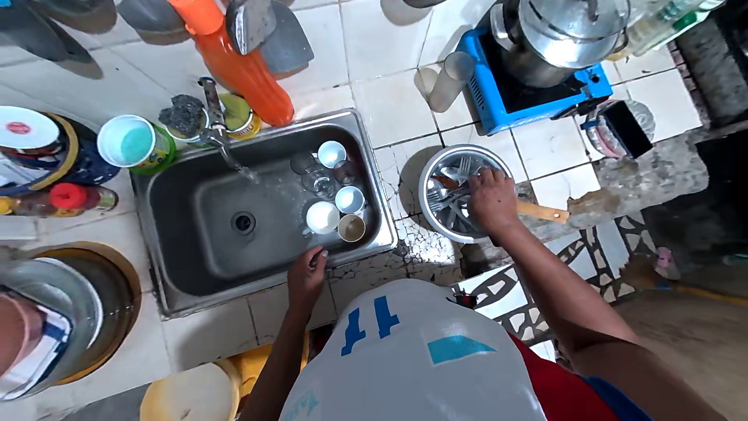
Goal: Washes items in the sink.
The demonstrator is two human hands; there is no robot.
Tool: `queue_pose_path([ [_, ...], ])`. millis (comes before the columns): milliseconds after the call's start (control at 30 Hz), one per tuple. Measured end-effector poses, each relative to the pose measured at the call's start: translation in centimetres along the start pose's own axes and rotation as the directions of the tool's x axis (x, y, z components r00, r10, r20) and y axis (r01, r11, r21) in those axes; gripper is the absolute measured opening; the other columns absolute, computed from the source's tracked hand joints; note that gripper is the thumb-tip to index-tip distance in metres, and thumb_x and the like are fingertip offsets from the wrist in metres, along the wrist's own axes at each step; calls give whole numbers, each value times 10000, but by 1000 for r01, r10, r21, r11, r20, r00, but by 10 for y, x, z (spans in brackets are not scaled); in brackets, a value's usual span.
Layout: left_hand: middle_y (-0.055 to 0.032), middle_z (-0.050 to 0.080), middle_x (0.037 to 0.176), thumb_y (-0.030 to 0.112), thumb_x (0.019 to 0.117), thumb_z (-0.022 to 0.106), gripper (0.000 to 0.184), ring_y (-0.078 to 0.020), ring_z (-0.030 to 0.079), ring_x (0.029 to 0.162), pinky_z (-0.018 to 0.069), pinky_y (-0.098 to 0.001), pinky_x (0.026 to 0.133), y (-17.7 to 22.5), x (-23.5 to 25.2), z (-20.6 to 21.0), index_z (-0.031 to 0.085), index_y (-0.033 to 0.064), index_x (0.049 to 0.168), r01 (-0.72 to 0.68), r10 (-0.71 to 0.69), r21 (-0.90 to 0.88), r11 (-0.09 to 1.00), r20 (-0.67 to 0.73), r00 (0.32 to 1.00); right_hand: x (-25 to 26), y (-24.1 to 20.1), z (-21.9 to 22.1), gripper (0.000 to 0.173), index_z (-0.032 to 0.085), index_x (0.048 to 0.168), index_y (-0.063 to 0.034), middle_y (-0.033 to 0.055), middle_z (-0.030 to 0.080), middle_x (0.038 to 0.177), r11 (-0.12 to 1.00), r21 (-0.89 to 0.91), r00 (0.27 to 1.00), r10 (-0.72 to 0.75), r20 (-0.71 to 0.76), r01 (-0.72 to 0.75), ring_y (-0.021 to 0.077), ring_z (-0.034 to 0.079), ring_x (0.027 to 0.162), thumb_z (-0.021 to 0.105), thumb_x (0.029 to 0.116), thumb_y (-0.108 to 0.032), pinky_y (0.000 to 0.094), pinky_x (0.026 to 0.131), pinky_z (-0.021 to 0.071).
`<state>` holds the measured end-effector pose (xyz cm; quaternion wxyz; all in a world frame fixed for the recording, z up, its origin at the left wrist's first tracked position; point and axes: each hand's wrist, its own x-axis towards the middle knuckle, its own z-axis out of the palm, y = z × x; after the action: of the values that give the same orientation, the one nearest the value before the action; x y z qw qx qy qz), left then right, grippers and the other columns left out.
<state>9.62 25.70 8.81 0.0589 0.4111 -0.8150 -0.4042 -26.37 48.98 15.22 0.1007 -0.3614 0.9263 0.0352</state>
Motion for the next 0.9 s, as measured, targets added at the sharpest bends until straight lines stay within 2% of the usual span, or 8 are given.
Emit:
queue_pose_path([
  [100,-177,715,1168,242,1051,572,336,-228,698,1063,552,-403,972,51,3,-6,691,-2,1248,-16,19,-100,995,30,999,5,7,-1,313,674,1140,86,307,644,1205,998,-67,997,-1,79,6,500,569,1205,612,957,-160,670,966,433],
  [167,-157,717,1115,193,1030,596,286,-190,701,1016,576,-366,932,91,6,1,708,-10,1197,-166,181,-216,962,50,982,6,8,-8,324,677,1121,89,312,659,1171,996,-82,994,-17,104,25,504,583,1182,596,970,-186,673,954,432],
  [267,-142,700,1138,156,1018,613,286,-176,687,1040,575,-351,936,167,12,18,686,-12,1237,-230,341,-378,897,260,903,6,5,-24,489,692,1109,77,310,667,1186,996,-86,970,22,242,-2,500,588,1205,603,1010,-394,685,1006,420],
  [400,-193,525,1487,330,1049,595,547,-306,522,1359,442,-502,1113,255,29,61,478,40,1498,232,119,-401,886,681,723,8,11,-31,717,697,1068,98,346,635,1227,990,-125,938,97,334,-57,516,587,1209,557,988,-600,689,1002,431],
  [533,-232,483,1481,481,1064,506,585,-364,469,1344,417,-558,1062,282,40,123,533,9,1409,629,-178,-401,666,733,656,18,19,-28,649,582,1278,115,359,578,1310,993,-116,963,50,266,-19,542,537,1264,629,985,-462,665,985,467],
  [700,-228,489,1462,527,1095,363,602,-369,474,1319,411,-592,1031,288,48,164,539,40,1403,750,-349,-459,476,684,640,24,32,-16,680,610,1226,104,316,602,1294,976,-185,967,-68,244,116,499,544,1280,576,1003,-538,637,943,496],
  [800,-242,544,1394,528,1106,279,623,-374,538,1243,464,-594,972,286,55,174,553,47,1392,729,-333,-467,501,673,660,19,32,-16,602,659,1180,82,299,603,1304,978,-150,968,-110,227,146,503,538,1270,630,985,-488,666,942,487],
  [900,-242,479,1486,567,1097,235,686,-373,466,1352,406,-602,1053,294,59,175,503,50,1459,753,-330,-469,462,697,637,24,41,-9,543,644,1220,58,292,607,1305,960,-144,958,-211,194,240,507,537,1275,658,978,-428,671,946,479],
])
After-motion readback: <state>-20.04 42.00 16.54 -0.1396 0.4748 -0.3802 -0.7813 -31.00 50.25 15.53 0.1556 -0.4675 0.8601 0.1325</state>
